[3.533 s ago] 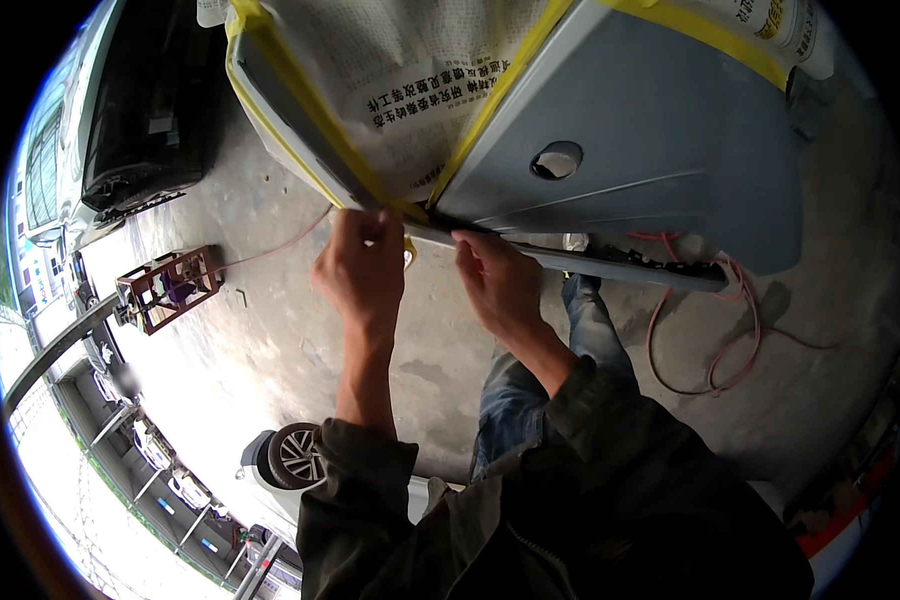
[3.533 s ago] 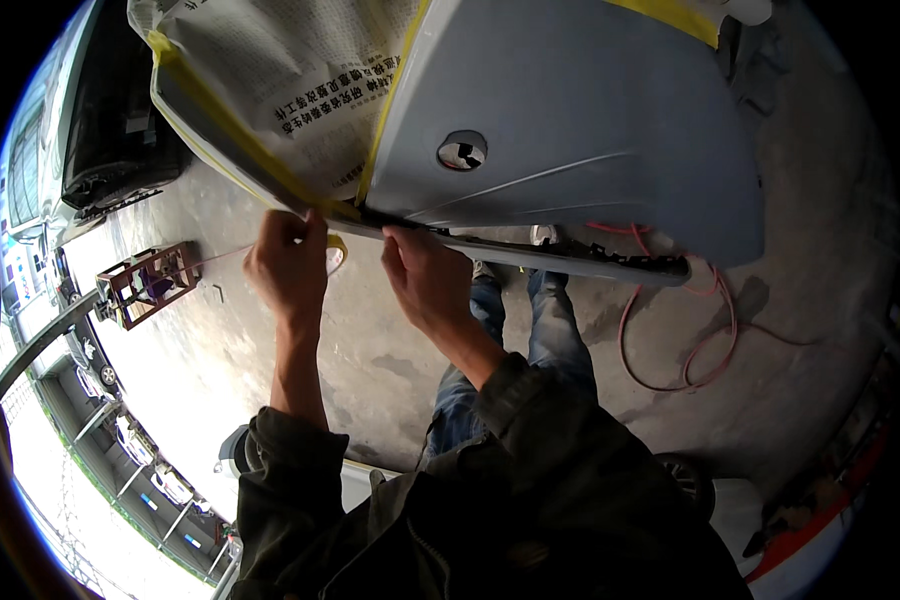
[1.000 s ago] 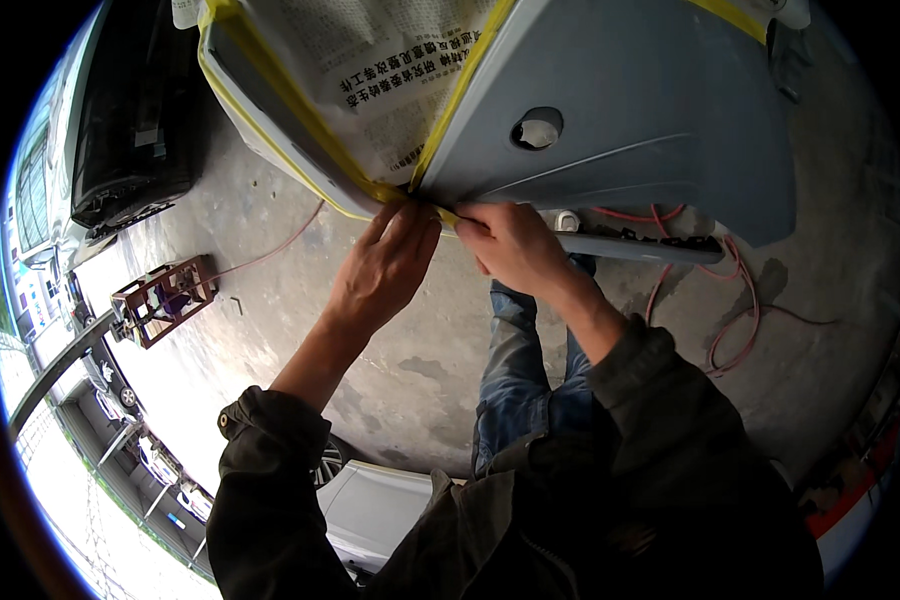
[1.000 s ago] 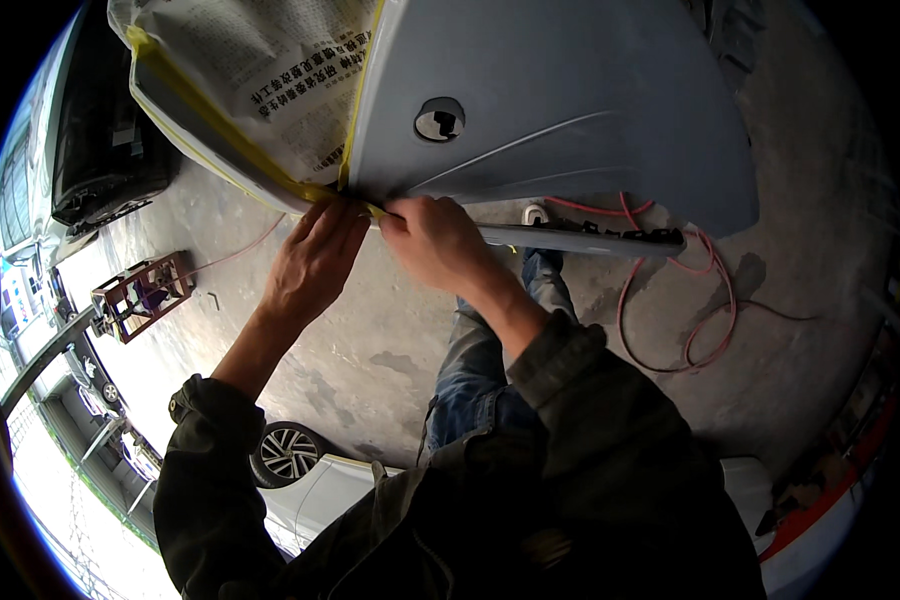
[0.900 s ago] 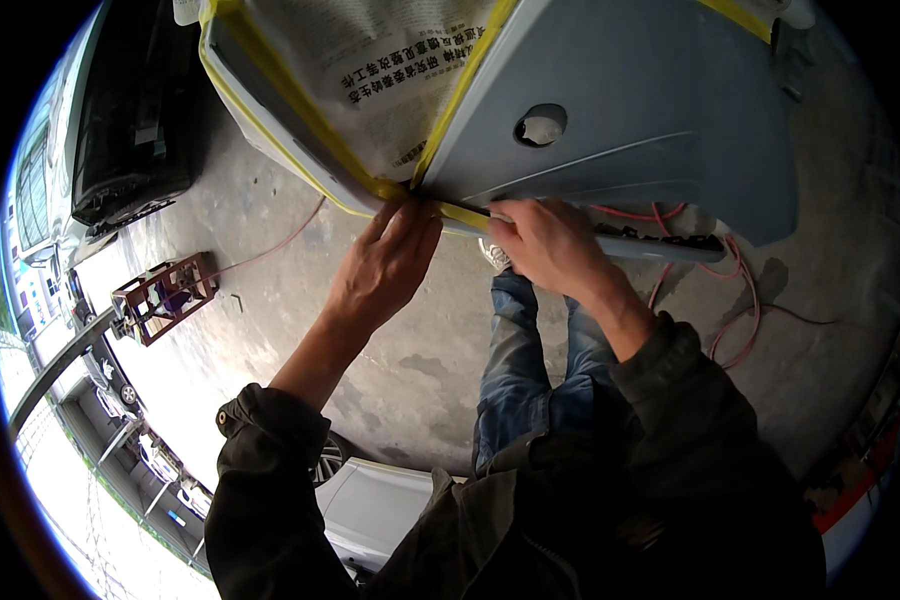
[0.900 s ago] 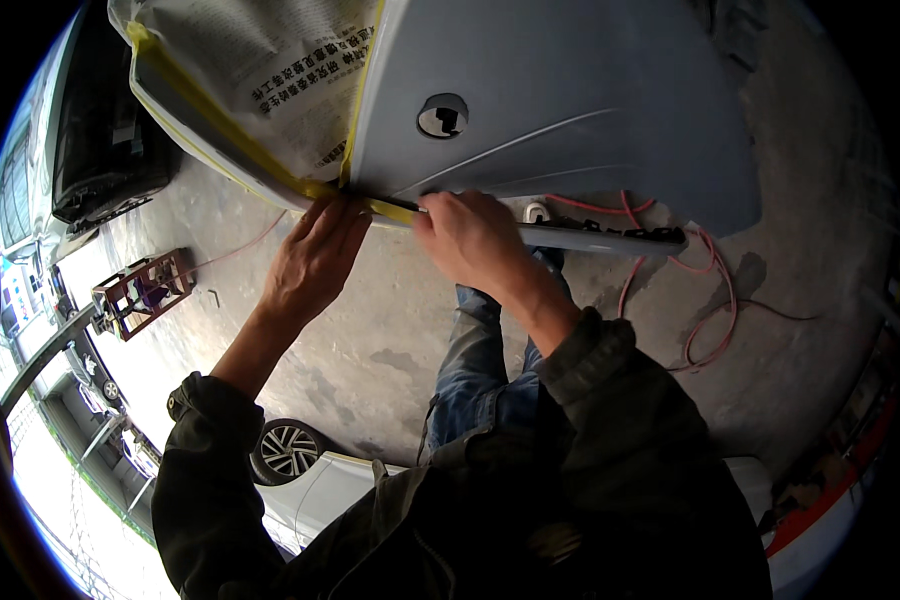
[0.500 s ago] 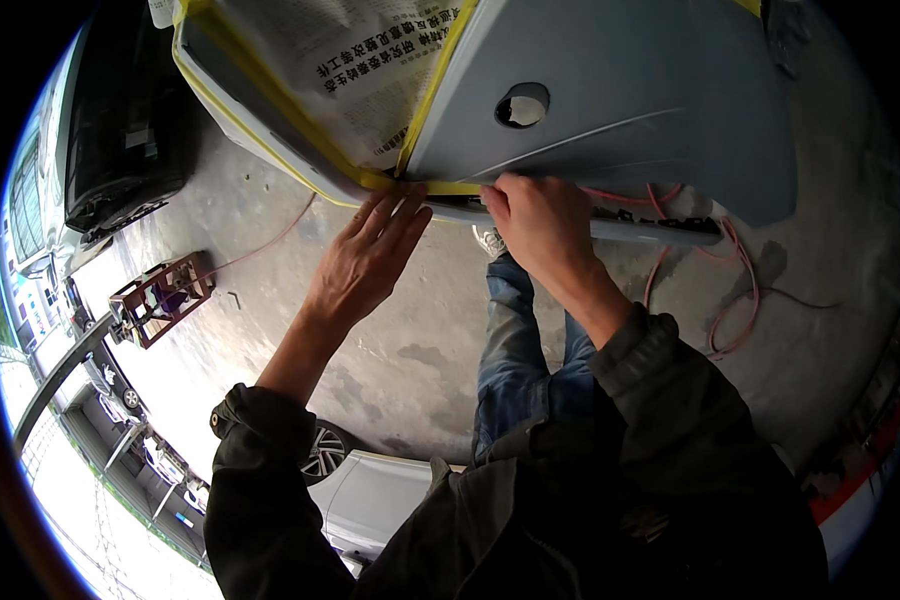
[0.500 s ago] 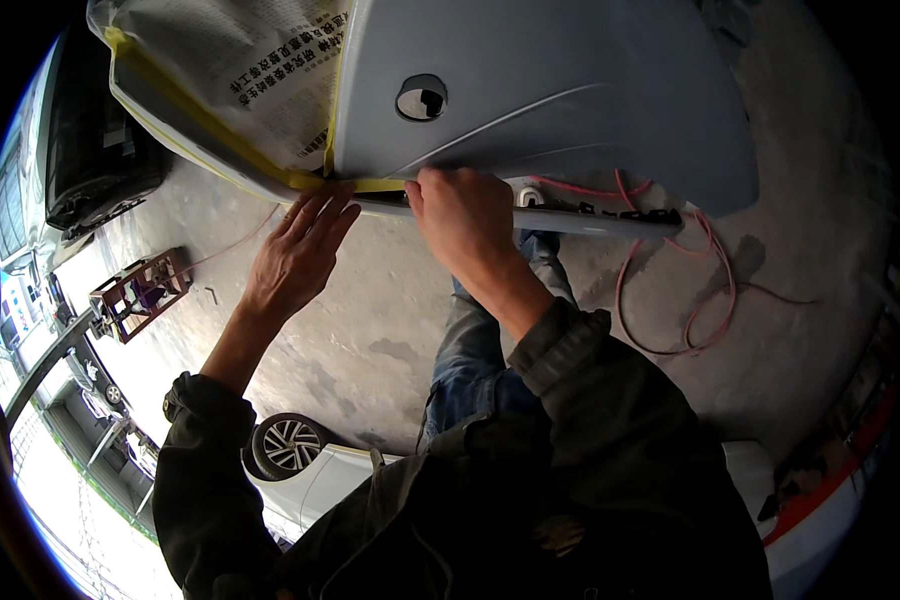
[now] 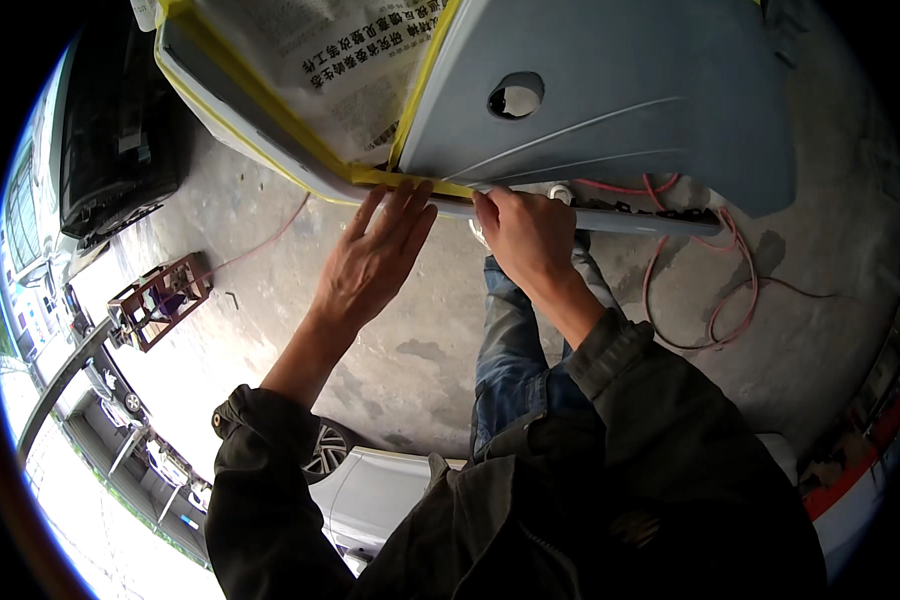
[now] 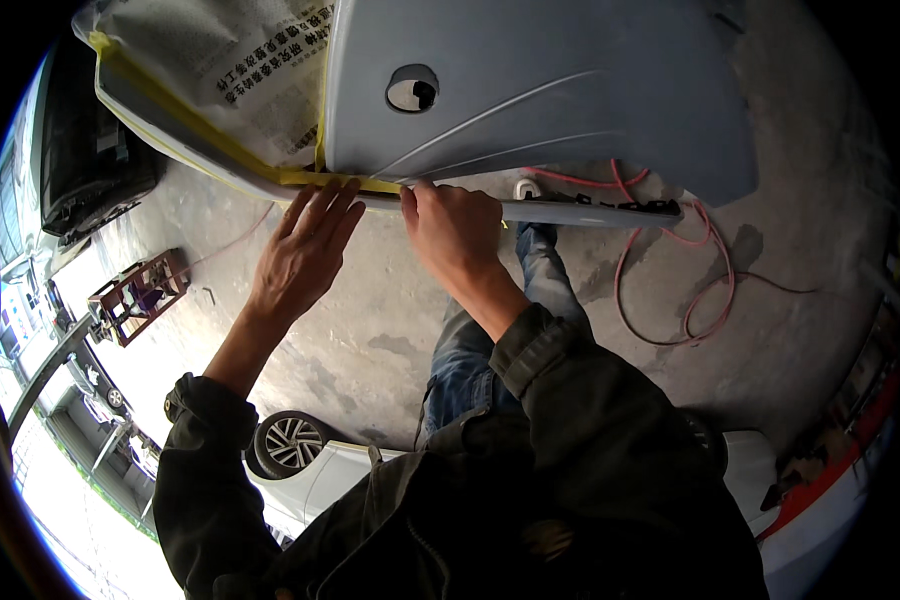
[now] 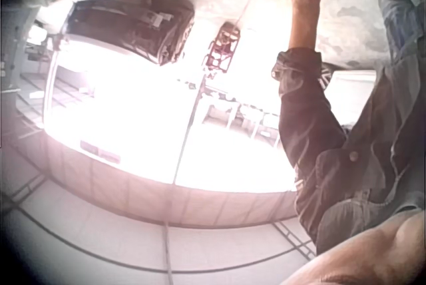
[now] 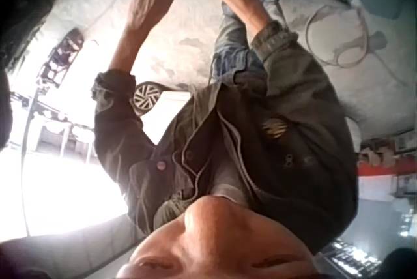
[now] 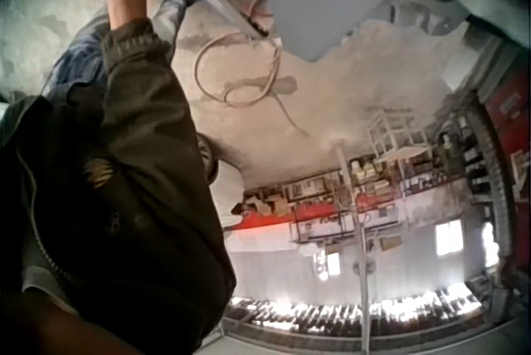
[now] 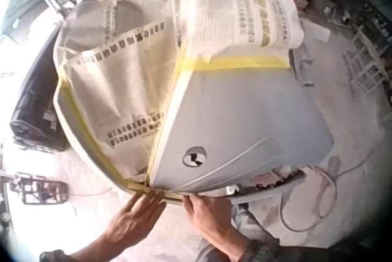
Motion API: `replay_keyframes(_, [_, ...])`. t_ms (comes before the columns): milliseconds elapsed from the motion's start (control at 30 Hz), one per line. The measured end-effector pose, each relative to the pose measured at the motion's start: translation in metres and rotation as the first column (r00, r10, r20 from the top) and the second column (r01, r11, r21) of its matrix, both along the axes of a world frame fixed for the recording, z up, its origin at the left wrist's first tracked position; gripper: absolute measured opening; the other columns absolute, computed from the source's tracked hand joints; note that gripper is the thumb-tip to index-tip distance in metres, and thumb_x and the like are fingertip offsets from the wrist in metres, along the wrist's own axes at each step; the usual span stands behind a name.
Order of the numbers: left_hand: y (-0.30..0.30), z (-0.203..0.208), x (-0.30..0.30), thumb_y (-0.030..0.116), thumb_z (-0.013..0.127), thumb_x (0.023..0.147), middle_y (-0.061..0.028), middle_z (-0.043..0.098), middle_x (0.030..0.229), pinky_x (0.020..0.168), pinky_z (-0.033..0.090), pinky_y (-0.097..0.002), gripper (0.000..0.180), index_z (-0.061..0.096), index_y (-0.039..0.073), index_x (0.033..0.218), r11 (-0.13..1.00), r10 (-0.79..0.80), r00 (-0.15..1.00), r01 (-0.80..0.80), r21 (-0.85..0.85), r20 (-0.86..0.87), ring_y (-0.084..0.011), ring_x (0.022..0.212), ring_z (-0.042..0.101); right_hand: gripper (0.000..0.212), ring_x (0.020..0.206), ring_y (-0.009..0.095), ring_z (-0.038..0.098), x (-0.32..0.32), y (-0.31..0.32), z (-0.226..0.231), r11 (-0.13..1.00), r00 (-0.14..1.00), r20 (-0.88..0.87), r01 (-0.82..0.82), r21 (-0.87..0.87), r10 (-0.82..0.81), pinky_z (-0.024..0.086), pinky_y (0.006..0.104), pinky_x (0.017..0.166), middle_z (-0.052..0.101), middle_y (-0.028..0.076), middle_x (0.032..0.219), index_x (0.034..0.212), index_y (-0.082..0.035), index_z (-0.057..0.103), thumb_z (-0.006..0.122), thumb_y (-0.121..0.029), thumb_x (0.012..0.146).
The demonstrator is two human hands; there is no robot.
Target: The person applies yellow masking tape to the edges of a car door panel that is covered with newspaper. They carefully smooth the tape along the contours of the door and around a circular cutout. Another person briefly assists by holding the newspaper in place.
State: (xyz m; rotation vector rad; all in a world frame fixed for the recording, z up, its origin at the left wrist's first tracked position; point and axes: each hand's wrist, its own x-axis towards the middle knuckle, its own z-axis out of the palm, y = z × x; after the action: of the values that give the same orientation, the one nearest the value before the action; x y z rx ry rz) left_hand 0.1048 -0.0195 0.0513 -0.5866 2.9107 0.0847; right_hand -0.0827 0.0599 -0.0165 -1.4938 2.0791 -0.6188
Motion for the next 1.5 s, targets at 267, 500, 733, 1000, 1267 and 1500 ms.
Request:
replay_keyframes(267, [-0.001,-0.002,-0.002,0.005,0.063,0.084,-0.0139,0.062,0.129,0.115,0.04,-0.0419,0.039,0.062,-0.002,0.122,0.999,0.038,0.999,-0.037,0.018,-0.03,-0.0276,0.128,0.054,0.026,0.06,0.035,0.068,-0.006,-0.014,0.006,0.988,0.99,-0.015,-0.136,0.079,0.138,0.053,0.0441,0.055,0.066,0.014,0.061,0.07,-0.006,0.072,0.072,-0.027,0.087])
replay_keyframes(500, [-0.007,-0.001,-0.017,0.006,0.061,0.082,-0.0128,0.063,0.115,0.107,0.046,-0.0381,0.034,0.063,-0.004,0.114,0.999,0.04,0.998,-0.04,0.005,-0.047,-0.0268,0.114,0.058,0.025,0.062,0.034,0.069,-0.005,-0.021,0.005,0.976,0.984,-0.019,-0.173,0.134,0.177,0.055,0.0433,0.058,0.067,0.015,0.063,0.071,-0.007,0.073,0.072,-0.027,0.086])
replay_keyframes(733, [-0.01,0.001,-0.018,0.005,0.062,0.081,-0.013,0.063,0.115,0.105,0.047,-0.038,0.036,0.062,-0.004,0.116,0.997,0.061,0.998,-0.06,0.049,-0.017,-0.0279,0.113,0.058,0.027,0.061,0.033,0.07,-0.009,-0.022,0.011,0.971,0.983,0.018,-0.185,0.154,0.185,0.055,0.042,0.057,0.068,0.015,0.063,0.07,-0.007,0.072,0.069,-0.027,0.089])
replay_keyframes(1000, [-0.003,-0.004,-0.02,0.006,0.06,0.08,-0.0168,0.062,0.119,0.109,0.045,-0.0395,0.039,0.062,-0.007,0.117,0.998,0.047,0.998,-0.046,0.038,-0.031,-0.0296,0.117,0.056,0.031,0.059,0.034,0.068,-0.004,-0.021,0.01,0.972,0.986,-0.003,-0.167,0.164,0.169,0.054,0.0434,0.056,0.066,0.014,0.061,0.071,-0.007,0.072,0.07,-0.032,0.09])
replay_keyframes(1267, [-0.004,-0.005,-0.018,0.002,0.061,0.079,-0.0165,0.064,0.118,0.109,0.044,-0.0392,0.036,0.066,-0.005,0.113,0.989,0.085,0.99,-0.071,0.126,-0.109,-0.0293,0.119,0.056,0.03,0.06,0.035,0.069,-0.007,-0.021,0.011,0.969,0.99,0.011,-0.143,0.2,0.144,0.054,0.0436,0.055,0.067,0.014,0.062,0.072,-0.008,0.074,0.07,-0.033,0.089])
replay_keyframes(1500, [-0.001,-0.008,-0.022,0.003,0.061,0.076,-0.0149,0.065,0.118,0.109,0.044,-0.0393,0.038,0.066,-0.005,0.113,0.975,0.102,0.989,-0.078,0.208,-0.111,-0.0278,0.12,0.056,0.032,0.058,0.034,0.069,0.0,-0.026,0.006,0.965,0.985,-0.043,-0.151,0.216,0.164,0.055,0.0439,0.054,0.066,0.015,0.06,0.07,-0.007,0.073,0.07,-0.033,0.089])
